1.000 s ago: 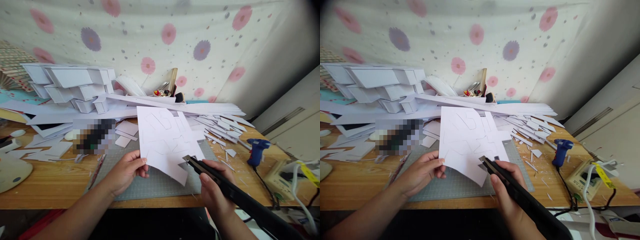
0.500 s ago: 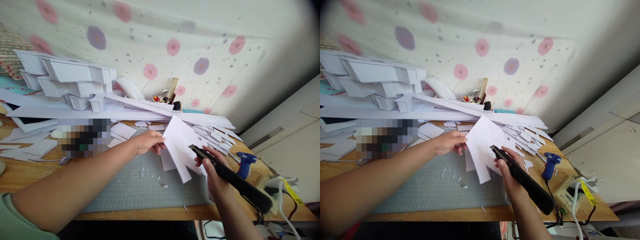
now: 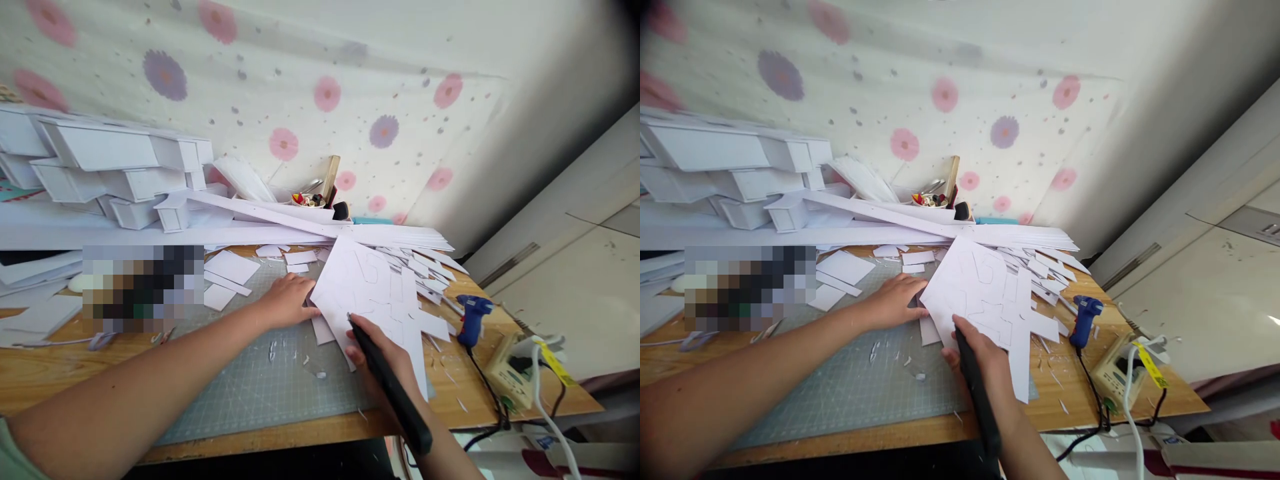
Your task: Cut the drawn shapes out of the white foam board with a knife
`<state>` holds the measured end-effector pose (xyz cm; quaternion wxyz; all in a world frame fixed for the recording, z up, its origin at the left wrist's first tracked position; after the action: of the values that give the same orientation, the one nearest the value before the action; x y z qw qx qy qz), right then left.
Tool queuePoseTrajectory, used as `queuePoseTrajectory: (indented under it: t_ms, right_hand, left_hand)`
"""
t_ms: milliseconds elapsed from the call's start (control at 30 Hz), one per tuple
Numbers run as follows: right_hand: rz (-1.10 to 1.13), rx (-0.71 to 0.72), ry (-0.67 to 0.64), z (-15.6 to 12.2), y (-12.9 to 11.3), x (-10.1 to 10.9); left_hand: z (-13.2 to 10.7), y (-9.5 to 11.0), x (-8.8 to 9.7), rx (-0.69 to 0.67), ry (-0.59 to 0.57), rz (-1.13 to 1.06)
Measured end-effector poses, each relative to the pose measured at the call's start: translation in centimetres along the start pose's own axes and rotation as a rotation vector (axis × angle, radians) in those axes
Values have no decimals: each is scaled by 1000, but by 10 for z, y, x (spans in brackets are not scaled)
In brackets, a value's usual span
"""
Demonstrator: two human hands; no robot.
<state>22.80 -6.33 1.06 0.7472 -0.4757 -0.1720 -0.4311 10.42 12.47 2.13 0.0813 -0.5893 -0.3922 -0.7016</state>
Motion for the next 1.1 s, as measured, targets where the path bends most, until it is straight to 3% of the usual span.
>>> queuePoseTrajectory:
  t_ms: [200,433,633,767,833,933,1100]
  right_hand:
    - [-63,186,42,-6,-22,-20]
    - [86,387,-135,-1,-55,-42]
    - [259,316,-210,13,-67,-45]
    - [416,134,-274,25,-55,-33]
    - [488,10,-245,39,-43,-25]
    - [546,-98,-102,71,-25,-19]
    - [608,-161,-79,109,-7,-49]
  left_hand:
    - [-13,-9,3,12,68,63]
    - [-52,-34,16,12,87,83]
    - [-64,-57,21,13,104,70]
    - [-61,-58,21,-12,147,74]
    - [-60,-56,21,-36,158,87]
    - [-61,-53,21,-57,175,112]
    - [-66,-48,21,-135,184,197]
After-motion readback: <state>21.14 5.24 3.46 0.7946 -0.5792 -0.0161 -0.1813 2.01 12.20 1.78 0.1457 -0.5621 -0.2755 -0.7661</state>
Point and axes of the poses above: each hand's wrist, its own z-axis towards the middle knuckle, its own x-axis out of the back of the hand, y = z × x, the point moved 4 cm from there along z, towards the middle knuckle, and after that the axes turned 10 degrees about x, right-handed, at the moved point
